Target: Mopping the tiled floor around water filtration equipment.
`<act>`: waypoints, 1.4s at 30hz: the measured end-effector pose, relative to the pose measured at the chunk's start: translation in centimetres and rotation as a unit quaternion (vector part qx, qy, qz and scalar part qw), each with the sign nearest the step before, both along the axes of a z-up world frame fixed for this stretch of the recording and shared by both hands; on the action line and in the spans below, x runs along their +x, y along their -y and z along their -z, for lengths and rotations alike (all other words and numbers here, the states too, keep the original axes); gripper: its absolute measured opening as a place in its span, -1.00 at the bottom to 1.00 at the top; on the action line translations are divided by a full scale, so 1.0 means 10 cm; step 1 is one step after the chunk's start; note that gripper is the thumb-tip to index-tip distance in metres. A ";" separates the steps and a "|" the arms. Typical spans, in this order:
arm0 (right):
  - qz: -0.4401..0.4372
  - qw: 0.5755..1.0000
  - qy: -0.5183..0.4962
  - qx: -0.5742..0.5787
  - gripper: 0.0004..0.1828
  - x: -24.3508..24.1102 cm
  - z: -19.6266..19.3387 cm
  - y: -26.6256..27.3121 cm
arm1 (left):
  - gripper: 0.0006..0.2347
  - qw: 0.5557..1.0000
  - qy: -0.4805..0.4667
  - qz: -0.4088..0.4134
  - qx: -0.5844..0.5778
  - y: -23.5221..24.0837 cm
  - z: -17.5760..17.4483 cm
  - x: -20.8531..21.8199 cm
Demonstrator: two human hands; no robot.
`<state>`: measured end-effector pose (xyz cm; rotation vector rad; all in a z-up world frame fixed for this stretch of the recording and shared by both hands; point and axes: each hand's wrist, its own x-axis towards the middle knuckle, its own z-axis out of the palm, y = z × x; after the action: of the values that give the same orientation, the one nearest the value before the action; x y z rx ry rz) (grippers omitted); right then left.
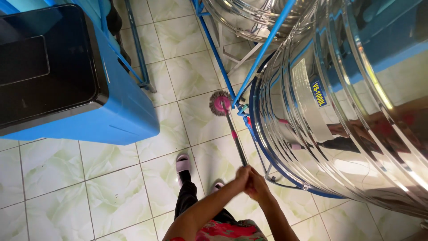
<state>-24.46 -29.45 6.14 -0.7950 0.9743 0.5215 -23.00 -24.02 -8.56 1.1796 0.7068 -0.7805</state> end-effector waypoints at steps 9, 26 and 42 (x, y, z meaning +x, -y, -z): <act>0.035 0.999 0.003 -0.004 -0.67 -0.02 -0.11 -0.11 | -0.56 0.997 -0.043 0.030 0.060 -0.15 -0.38 -0.02; 0.019 0.996 -0.002 0.084 -0.77 -0.22 -0.23 0.41 | -0.41 0.986 0.056 0.101 0.123 0.26 -0.26 -0.29; -0.239 0.959 -0.107 -0.112 -0.33 -0.64 -1.32 0.04 | -0.51 0.972 -0.230 0.046 -0.031 -0.05 -0.84 -1.12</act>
<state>-30.84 -29.86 19.33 -1.2091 1.0529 0.9416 -34.18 -23.49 -0.14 0.9853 1.0051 -1.1661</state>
